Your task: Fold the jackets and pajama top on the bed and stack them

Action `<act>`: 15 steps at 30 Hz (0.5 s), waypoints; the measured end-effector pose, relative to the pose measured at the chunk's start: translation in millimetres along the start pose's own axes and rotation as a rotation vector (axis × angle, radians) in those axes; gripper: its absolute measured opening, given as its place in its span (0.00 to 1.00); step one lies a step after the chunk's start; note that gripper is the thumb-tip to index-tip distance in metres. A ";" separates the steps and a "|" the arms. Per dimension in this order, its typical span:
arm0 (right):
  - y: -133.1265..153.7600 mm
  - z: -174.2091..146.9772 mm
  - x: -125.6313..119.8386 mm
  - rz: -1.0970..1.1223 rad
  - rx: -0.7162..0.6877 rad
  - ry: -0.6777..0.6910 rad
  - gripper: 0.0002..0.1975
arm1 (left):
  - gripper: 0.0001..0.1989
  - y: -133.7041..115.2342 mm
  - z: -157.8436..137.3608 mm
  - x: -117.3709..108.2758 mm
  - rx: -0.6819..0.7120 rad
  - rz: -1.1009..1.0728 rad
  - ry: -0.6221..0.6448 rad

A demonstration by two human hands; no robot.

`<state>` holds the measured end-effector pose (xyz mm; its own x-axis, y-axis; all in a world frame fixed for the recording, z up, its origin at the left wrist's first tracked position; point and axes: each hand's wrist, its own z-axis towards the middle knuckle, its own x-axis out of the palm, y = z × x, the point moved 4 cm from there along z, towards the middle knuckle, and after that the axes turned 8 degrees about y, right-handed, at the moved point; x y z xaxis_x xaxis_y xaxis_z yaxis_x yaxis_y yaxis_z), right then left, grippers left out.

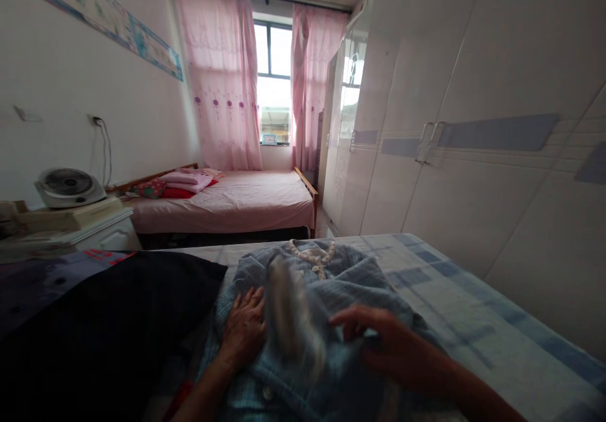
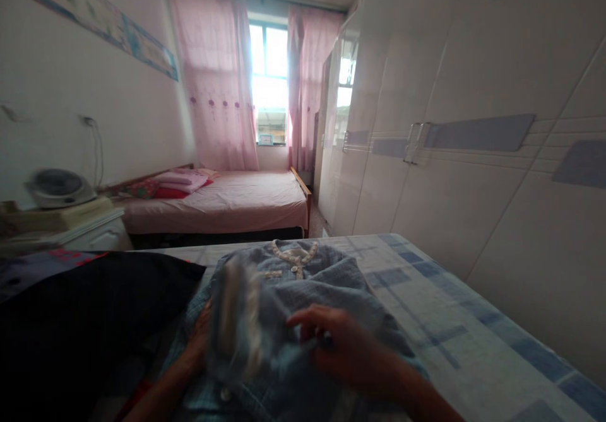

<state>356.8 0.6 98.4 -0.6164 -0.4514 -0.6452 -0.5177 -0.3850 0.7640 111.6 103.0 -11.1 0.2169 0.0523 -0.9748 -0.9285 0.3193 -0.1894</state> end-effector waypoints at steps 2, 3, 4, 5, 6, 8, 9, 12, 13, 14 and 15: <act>-1.1 -11.4 25.6 -0.110 0.020 0.115 0.28 | 0.22 -0.8 -0.1 0.2 0.003 0.007 -0.001; -6.5 -15.9 31.8 -0.147 0.039 0.115 0.26 | 0.22 -1.2 -0.4 0.6 0.005 0.014 -0.007; -14.1 -19.4 33.4 -0.176 0.063 0.082 0.24 | 0.22 -1.3 -0.8 1.1 0.005 0.021 -0.018; -22.9 -22.2 30.7 -0.204 0.089 0.024 0.22 | 0.22 -1.4 -1.1 2.0 0.009 0.028 -0.031; -32.0 -24.2 24.3 -0.230 0.115 -0.052 0.21 | 0.22 -1.1 -1.1 3.1 0.013 0.031 -0.039; -49.2 -25.9 4.0 -0.281 0.158 -0.201 0.19 | 0.22 0.4 -0.4 4.7 0.019 0.024 -0.043; -56.8 -25.2 -8.7 -0.302 0.176 -0.263 0.18 | 0.22 1.2 0.3 4.2 0.022 0.013 -0.037; -77.4 -16.2 -50.5 -0.423 0.246 -0.396 0.16 | 0.21 -0.5 0.5 -8.9 -0.002 -0.075 0.020; -84.3 -10.9 -63.5 -0.482 0.275 -0.417 0.17 | 0.20 -4.2 -1.8 -18.4 -0.008 -0.131 0.039; -91.7 -4.6 -75.2 -0.539 0.303 -0.428 0.18 | 0.20 -10.6 -6.0 -29.6 0.003 -0.195 0.061; -99.6 2.4 -84.9 -0.588 0.329 -0.428 0.18 | 0.19 -20.1 -12.5 -41.6 0.042 -0.258 0.089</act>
<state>459.3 79.2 77.1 -0.3276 0.1257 -0.9364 -0.9362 -0.1764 0.3038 117.5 82.5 31.8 0.4154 -0.1186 -0.9019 -0.8323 0.3505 -0.4295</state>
